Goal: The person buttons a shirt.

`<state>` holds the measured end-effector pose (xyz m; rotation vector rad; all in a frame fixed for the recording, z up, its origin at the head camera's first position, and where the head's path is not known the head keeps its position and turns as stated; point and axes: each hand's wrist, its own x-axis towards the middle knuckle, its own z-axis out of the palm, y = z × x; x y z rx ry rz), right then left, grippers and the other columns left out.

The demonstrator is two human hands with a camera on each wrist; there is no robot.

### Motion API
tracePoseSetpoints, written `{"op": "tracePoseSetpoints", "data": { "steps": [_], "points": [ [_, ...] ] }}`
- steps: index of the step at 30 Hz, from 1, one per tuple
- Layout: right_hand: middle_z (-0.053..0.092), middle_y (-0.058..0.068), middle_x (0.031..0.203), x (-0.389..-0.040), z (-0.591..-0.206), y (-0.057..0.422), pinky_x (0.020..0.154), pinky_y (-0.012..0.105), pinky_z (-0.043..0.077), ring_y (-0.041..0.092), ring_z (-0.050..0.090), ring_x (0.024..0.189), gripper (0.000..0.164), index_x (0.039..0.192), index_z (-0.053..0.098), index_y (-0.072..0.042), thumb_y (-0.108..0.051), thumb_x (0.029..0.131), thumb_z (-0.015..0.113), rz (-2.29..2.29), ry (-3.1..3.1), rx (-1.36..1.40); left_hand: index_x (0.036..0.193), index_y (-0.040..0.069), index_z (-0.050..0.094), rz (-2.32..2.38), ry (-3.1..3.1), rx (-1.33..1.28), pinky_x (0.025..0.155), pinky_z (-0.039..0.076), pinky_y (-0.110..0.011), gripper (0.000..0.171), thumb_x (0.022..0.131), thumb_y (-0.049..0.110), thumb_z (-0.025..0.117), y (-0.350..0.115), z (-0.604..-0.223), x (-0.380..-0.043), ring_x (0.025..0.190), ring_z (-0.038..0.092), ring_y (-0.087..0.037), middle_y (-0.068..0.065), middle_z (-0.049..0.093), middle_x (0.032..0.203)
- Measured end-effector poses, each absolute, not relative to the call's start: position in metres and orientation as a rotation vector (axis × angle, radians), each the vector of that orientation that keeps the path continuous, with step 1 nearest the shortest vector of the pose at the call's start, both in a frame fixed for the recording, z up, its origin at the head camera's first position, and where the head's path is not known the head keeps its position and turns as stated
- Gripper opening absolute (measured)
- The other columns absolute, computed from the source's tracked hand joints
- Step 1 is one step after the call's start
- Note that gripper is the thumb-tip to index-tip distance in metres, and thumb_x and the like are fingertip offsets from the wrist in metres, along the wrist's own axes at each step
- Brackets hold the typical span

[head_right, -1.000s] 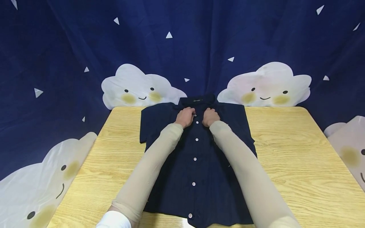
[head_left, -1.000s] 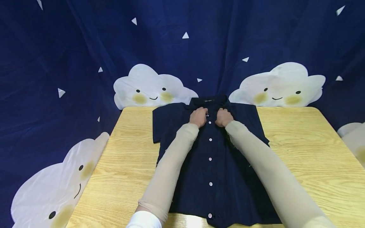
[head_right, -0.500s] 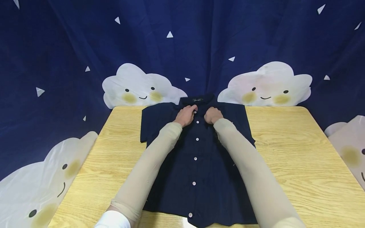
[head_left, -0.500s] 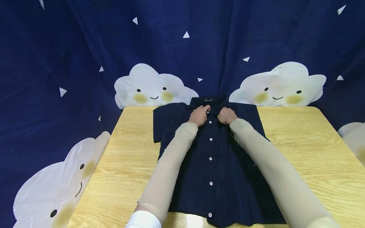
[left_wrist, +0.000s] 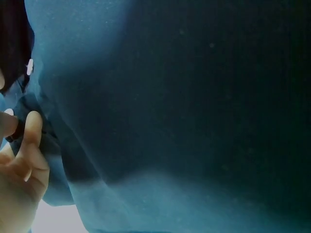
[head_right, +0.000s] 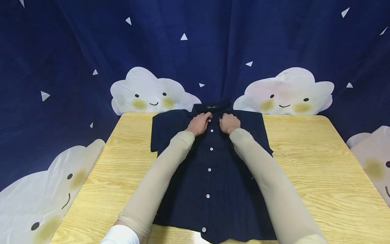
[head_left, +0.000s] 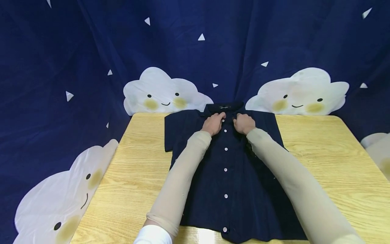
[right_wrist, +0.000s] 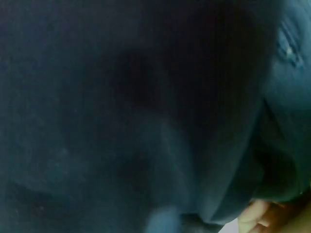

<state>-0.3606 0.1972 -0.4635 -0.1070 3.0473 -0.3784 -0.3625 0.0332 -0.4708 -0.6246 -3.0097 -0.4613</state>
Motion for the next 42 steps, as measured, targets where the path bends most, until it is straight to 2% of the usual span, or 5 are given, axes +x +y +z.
{"op": "tracePoseSetpoints", "data": {
  "steps": [7, 16, 24, 35, 42],
  "points": [
    [0.058, 0.023, 0.107, -0.359, -0.458, 0.194, 0.080, 0.054, 0.044, 0.042, 0.057, 0.096, 0.024, 0.110, 0.050, 0.000, -0.012, 0.089, 0.055, -0.534, 3.189, -0.257, 0.111, 0.020, 0.056, -0.533, -3.013, -0.621, 0.075, 0.048, -0.035, 0.015, 0.098, 0.017, 0.050, 0.032, -0.468, -0.362, 0.086, 0.060, -0.022, -0.002, 0.057, 0.103],
    [0.061, 0.023, 0.110, -0.359, -0.457, 0.195, 0.080, 0.053, 0.045, 0.040, 0.059, 0.093, 0.025, 0.116, 0.053, -0.003, -0.010, 0.092, 0.052, -0.497, 3.118, -0.431, 0.110, 0.019, 0.056, -0.583, -3.006, -0.622, 0.075, 0.048, -0.035, 0.014, 0.097, 0.018, 0.051, 0.033, -0.466, -0.362, 0.087, 0.060, -0.023, -0.002, 0.057, 0.102],
    [0.064, 0.021, 0.099, -0.361, -0.464, 0.196, 0.077, 0.052, 0.046, 0.038, 0.062, 0.086, 0.020, 0.112, 0.059, -0.005, -0.013, 0.096, 0.048, -0.512, 3.154, -0.579, 0.108, 0.019, 0.058, -0.535, -2.988, -0.637, 0.075, 0.048, -0.035, 0.014, 0.099, 0.017, 0.049, 0.035, -0.466, -0.361, 0.087, 0.061, -0.023, -0.001, 0.059, 0.102],
    [0.067, 0.018, 0.090, -0.362, -0.467, 0.193, 0.074, 0.051, 0.047, 0.036, 0.063, 0.080, 0.020, 0.107, 0.064, -0.005, -0.019, 0.093, 0.059, -0.546, 3.244, -0.717, 0.104, 0.013, 0.058, -0.487, -3.012, -0.630, 0.080, 0.047, -0.032, 0.012, 0.100, 0.019, 0.048, 0.038, -0.464, -0.363, 0.091, 0.061, -0.020, -0.003, 0.058, 0.101],
    [0.055, 0.016, 0.091, -0.361, -0.465, 0.186, 0.076, 0.047, 0.045, 0.033, 0.057, 0.082, 0.020, 0.106, 0.063, -0.001, -0.013, 0.093, 0.055, -0.516, 3.175, -0.680, 0.101, 0.012, 0.060, -0.508, -2.991, -0.595, 0.077, 0.048, -0.032, 0.012, 0.099, 0.019, 0.051, 0.037, -0.466, -0.363, 0.088, 0.061, -0.020, -0.003, 0.059, 0.098]
  ]
}}
